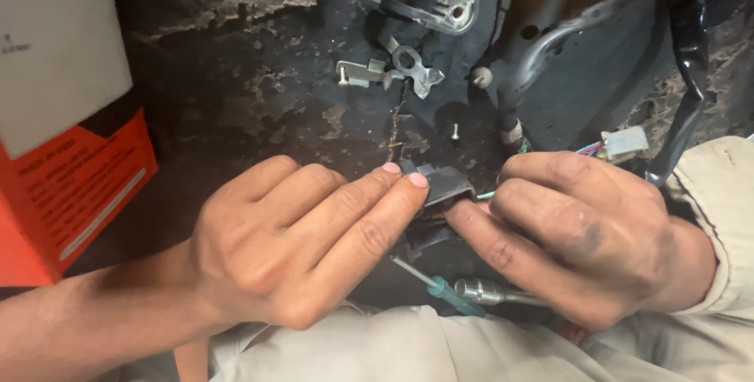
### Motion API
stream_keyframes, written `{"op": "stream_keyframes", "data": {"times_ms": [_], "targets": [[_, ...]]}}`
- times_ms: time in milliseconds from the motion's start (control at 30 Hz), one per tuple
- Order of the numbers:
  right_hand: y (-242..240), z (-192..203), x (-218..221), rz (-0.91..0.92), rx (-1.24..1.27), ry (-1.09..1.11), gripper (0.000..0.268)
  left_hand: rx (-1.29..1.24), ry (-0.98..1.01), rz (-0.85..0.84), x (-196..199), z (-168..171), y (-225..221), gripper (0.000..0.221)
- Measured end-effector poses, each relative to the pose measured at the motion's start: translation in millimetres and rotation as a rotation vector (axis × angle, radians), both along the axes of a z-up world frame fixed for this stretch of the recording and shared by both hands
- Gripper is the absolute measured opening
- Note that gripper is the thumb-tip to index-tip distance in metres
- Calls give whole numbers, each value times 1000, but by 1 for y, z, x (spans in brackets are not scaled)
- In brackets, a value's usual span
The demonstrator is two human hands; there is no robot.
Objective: Repairing and reassembling a motorcycle handle bar switch assembly on a workbench.
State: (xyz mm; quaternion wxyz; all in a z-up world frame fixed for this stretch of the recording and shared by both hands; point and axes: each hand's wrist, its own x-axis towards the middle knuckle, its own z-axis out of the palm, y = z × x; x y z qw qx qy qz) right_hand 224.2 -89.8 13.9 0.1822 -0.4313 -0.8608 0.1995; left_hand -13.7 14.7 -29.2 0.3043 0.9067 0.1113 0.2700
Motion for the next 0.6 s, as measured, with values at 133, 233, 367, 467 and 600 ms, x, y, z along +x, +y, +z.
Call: {"op": "stream_keyframes", "data": {"times_ms": [133, 233, 367, 467, 600], "targets": [[-1, 0, -1, -8, 10, -21, 35, 8, -3, 1, 2, 0, -1, 24], [0, 2, -1, -4, 12, -30, 32, 15, -11, 9, 3, -1, -2, 22], [4, 4, 0, 33, 12, -55, 32, 27, -19, 16, 4, -2, -3, 22], [6, 5, 0, 39, 1, -52, 32, 34, -24, 2, 5, -4, -3, 23], [4, 5, 4, 48, 6, -59, 32, 33, -29, -20, 8, -4, -4, 26]]}}
